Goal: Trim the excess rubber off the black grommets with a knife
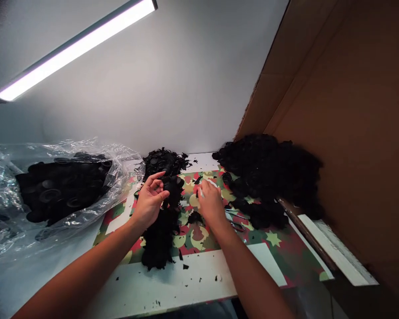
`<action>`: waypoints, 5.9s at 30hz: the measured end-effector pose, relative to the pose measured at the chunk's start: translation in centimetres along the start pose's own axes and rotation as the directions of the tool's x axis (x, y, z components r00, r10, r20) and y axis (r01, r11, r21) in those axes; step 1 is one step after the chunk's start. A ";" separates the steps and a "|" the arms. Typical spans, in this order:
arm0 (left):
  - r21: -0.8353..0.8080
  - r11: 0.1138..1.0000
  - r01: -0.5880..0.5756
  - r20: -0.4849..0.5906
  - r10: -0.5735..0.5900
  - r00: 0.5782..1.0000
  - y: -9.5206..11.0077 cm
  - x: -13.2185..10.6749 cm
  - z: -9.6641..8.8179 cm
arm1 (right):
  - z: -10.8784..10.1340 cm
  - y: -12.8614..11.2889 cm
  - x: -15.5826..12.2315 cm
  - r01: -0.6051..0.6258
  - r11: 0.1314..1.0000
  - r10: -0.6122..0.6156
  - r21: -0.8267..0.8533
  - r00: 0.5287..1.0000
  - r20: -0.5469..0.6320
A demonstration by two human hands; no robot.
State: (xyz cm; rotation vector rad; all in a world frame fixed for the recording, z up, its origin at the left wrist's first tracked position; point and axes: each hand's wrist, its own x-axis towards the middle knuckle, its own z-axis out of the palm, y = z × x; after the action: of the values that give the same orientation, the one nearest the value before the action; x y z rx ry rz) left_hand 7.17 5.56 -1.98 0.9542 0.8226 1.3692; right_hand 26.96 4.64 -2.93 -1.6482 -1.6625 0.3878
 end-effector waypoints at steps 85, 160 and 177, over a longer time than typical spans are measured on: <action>0.062 0.950 0.305 0.271 -0.310 0.911 1.4 -0.9 -0.1 | -0.8 -0.6 0.2 -0.103 0.860 0.074 0.501 0.994 0.078; 0.121 0.978 0.172 0.252 -0.198 0.947 3.0 -0.4 -0.9 | -1.3 -3.0 -0.9 0.067 0.736 -0.011 0.674 0.996 -0.086; 0.503 0.864 0.026 0.236 -0.166 0.957 2.7 0.2 -1.6 | -0.9 -4.5 -2.2 0.175 0.830 -0.234 0.530 0.971 0.046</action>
State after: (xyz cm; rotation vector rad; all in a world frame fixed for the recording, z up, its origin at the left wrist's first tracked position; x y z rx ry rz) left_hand 4.57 5.76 -0.15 1.4451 1.0174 0.9177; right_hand 24.12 1.72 0.11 -1.0468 -1.6066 0.7594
